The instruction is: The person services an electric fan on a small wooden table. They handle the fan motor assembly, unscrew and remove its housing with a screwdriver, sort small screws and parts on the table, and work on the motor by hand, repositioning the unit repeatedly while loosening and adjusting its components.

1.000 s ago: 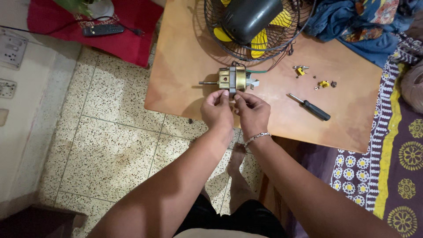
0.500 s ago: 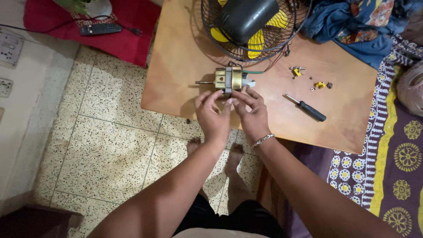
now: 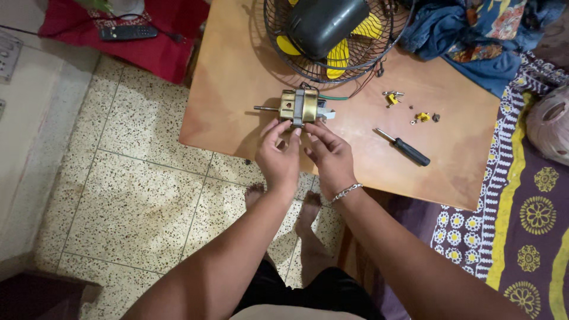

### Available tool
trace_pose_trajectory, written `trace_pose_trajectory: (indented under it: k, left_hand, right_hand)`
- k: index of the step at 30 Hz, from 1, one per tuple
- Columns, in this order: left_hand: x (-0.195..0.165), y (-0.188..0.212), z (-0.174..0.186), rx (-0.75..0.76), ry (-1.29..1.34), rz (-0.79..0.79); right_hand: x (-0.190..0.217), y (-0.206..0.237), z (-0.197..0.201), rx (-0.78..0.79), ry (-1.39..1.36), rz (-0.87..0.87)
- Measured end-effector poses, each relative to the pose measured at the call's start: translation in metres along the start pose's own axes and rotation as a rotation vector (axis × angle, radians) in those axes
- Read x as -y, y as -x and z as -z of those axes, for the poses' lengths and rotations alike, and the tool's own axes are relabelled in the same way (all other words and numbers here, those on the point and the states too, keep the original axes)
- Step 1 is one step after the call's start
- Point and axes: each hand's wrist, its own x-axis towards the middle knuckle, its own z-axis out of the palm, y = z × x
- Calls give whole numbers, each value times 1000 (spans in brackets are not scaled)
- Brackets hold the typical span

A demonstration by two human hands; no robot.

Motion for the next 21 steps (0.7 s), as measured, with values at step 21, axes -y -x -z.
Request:
trace_pose_trajectory:
  k: [21]
  left_hand:
    - [2,5,-14,-65,-180,-52]
  right_hand:
    - [19,-2,-9,72,45,-128]
